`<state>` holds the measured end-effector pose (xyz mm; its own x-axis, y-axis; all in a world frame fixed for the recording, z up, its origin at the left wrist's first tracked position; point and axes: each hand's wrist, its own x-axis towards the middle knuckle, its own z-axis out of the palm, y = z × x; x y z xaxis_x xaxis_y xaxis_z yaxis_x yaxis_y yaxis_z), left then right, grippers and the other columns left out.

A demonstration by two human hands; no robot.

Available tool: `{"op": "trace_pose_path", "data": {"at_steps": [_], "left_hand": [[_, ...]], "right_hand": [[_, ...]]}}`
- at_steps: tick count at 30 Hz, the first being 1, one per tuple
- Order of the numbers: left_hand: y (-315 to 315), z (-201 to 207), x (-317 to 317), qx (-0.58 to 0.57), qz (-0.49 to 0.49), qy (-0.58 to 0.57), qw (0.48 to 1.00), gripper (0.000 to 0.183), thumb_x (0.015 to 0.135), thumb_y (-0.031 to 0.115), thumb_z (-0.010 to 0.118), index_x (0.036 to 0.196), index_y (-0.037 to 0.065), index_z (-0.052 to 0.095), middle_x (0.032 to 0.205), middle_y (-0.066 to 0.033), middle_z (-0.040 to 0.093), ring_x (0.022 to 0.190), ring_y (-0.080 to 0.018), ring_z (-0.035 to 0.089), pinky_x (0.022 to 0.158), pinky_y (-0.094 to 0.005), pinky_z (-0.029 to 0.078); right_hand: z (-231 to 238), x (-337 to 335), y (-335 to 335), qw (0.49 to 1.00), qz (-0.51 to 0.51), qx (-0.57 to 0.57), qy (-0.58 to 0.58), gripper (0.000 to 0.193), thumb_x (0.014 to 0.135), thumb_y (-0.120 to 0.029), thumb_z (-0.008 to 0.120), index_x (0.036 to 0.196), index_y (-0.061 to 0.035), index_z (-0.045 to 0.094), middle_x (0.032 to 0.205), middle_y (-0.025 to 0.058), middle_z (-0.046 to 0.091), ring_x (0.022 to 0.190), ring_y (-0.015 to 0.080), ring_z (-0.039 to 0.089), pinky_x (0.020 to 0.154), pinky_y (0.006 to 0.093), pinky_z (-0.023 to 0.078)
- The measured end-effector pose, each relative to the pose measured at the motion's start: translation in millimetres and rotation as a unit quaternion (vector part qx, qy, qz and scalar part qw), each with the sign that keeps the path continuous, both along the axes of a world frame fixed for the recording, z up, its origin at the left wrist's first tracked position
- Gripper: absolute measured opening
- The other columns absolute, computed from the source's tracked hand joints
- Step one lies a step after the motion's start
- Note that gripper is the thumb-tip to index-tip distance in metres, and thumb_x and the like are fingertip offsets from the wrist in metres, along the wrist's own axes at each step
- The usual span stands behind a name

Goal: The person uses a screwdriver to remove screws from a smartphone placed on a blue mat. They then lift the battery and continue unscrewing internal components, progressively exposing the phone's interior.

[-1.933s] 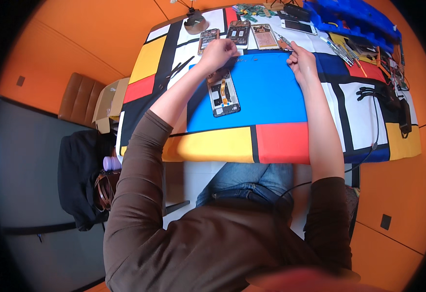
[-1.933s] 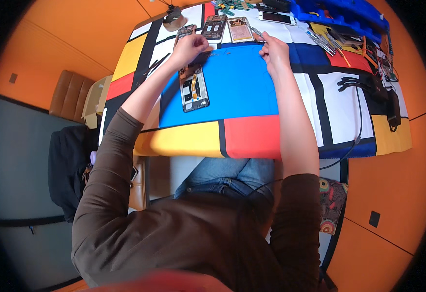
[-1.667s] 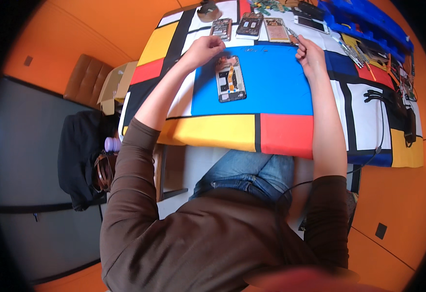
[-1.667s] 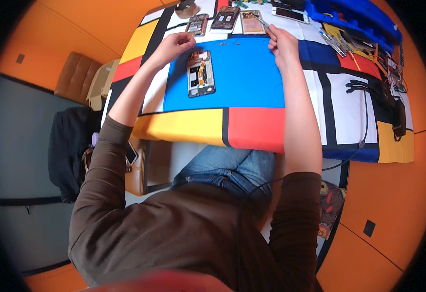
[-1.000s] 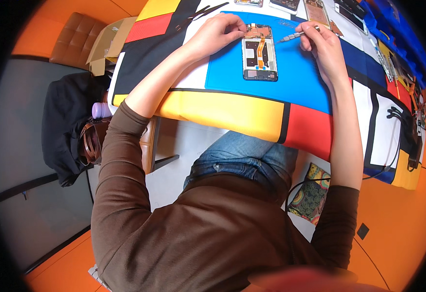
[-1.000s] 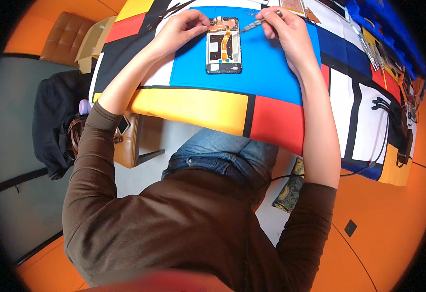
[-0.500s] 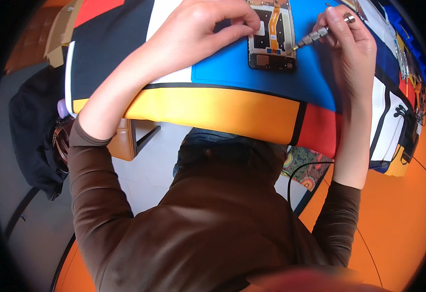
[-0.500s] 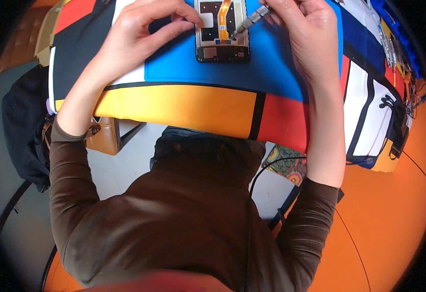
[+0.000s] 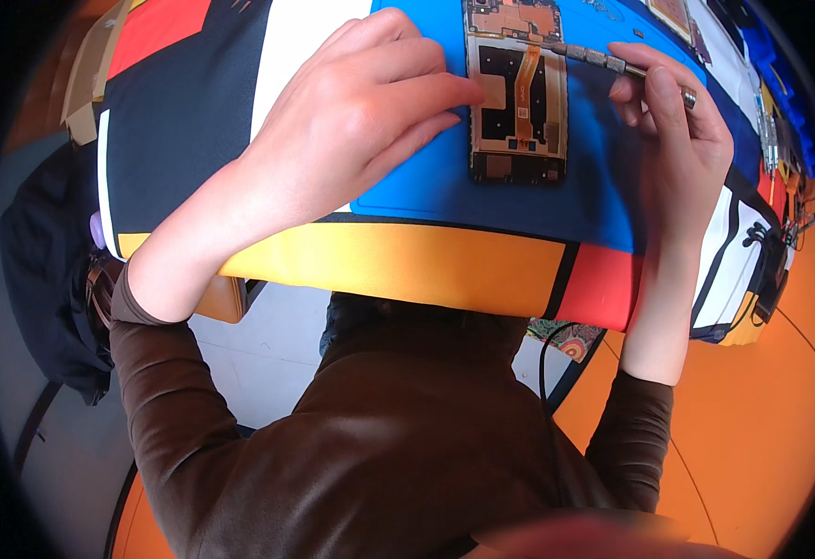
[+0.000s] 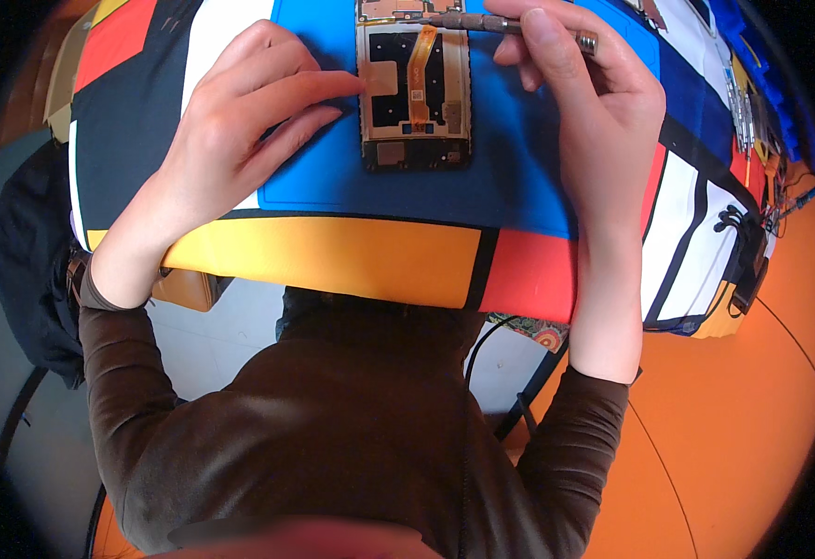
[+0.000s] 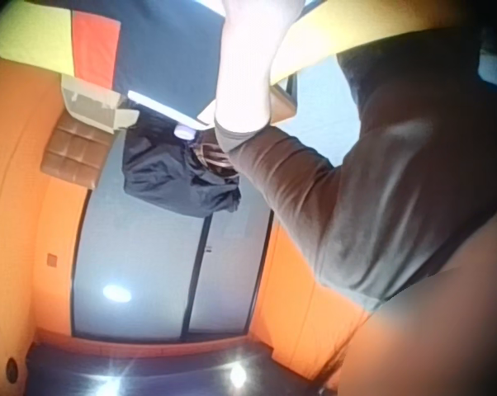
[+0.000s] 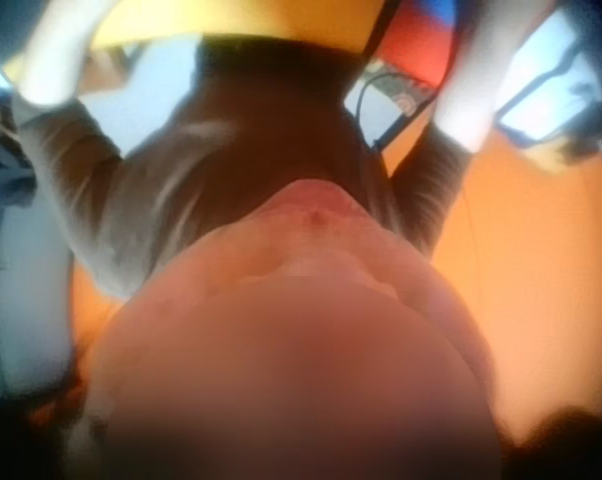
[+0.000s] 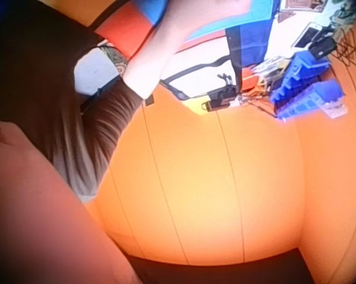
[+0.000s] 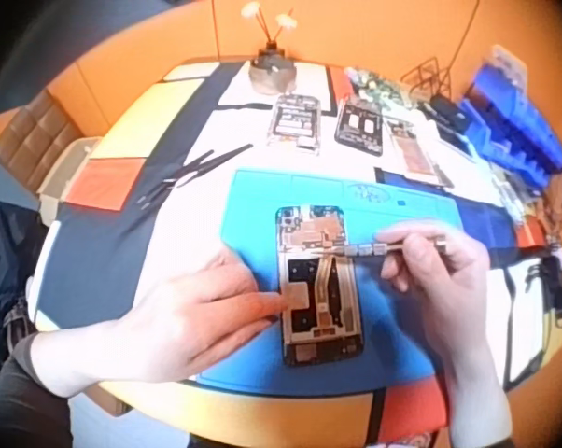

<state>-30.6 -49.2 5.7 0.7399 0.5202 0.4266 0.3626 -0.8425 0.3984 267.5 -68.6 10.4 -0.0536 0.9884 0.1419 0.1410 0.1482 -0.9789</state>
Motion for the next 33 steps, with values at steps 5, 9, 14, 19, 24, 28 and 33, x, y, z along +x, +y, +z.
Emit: {"op": "trace_pose_path", "data": {"at_steps": [5,9,14,19,24,28,33], "left_hand": [[-1.4,2.0,0.0,-0.010,-0.006,0.006,1.000,0.020,0.088,0.005,0.075,0.107,0.003,0.076,0.092,-0.0105,0.062,0.092,-0.0255,0.058,0.083,-0.0352,0.051],[-2.4,4.3,2.1,-0.025,-0.014,-0.004,1.000,0.023,0.081,0.004,0.079,0.104,0.004,0.077,0.093,-0.0098,0.062,0.095,-0.0256,0.057,0.084,-0.0355,0.050],[-6.5,8.6,1.5,-0.070,-0.033,-0.011,0.997,0.030,0.073,0.003,0.082,0.103,0.005,0.076,0.099,-0.0090,0.061,0.102,-0.0268,0.056,0.090,-0.0371,0.047],[-11.2,3.2,6.2,-0.119,-0.018,-0.009,0.993,0.033,0.073,0.003,0.083,0.104,0.006,0.073,0.105,-0.0084,0.062,0.106,-0.0278,0.054,0.094,-0.0383,0.046],[-10.7,0.2,6.0,-0.132,-0.026,0.000,0.991,0.034,0.075,0.002,0.082,0.107,0.006,0.072,0.107,-0.0088,0.063,0.108,-0.0288,0.054,0.096,-0.0387,0.046],[-8.1,1.7,4.6,-0.179,-0.048,-0.023,0.982,0.028,0.084,0.005,0.077,0.111,0.005,0.068,0.106,-0.0127,0.060,0.104,-0.0324,0.054,0.093,-0.0383,0.047],[-5.5,1.7,0.1,-0.214,-0.063,0.008,0.975,0.033,0.086,0.008,0.077,0.116,0.006,0.065,0.108,-0.0121,0.058,0.103,-0.0325,0.052,0.092,-0.0382,0.045]], "right_hand": [[-0.8,-1.3,-1.9,1.000,0.006,0.004,0.003,0.030,0.109,-0.018,0.056,0.120,0.0053,0.071,0.093,0.0074,0.069,0.083,0.0106,0.055,0.075,0.0227,0.042],[0.7,-1.6,-3.2,0.999,-0.012,0.039,0.000,0.032,0.109,-0.019,0.054,0.120,0.0070,0.070,0.092,0.0084,0.069,0.081,0.0106,0.055,0.075,0.0230,0.042],[12.9,13.8,0.6,0.989,-0.097,0.107,-0.021,0.043,0.112,-0.026,0.048,0.121,0.0115,0.067,0.088,0.0098,0.069,0.080,0.0120,0.056,0.078,0.0257,0.044],[20.0,28.9,0.8,0.989,-0.074,0.117,0.058,0.044,0.111,-0.028,0.052,0.114,0.0128,0.067,0.081,0.0083,0.067,0.074,0.0130,0.057,0.077,0.0265,0.046],[17.4,15.7,-4.0,0.992,-0.048,0.107,0.045,0.025,0.106,-0.013,0.058,0.106,0.0089,0.070,0.081,0.0074,0.067,0.073,0.0120,0.059,0.074,0.0259,0.048],[17.3,-11.9,-21.6,0.989,-0.025,0.107,-0.096,0.014,0.102,-0.005,0.061,0.101,0.0054,0.071,0.086,0.0069,0.069,0.074,0.0102,0.060,0.071,0.0230,0.048],[17.9,-27.4,-27.3,0.986,0.108,0.102,-0.082,0.011,0.099,-0.005,0.067,0.106,0.0025,0.071,0.098,0.0100,0.072,0.077,0.0092,0.061,0.072,0.0224,0.049]]}}
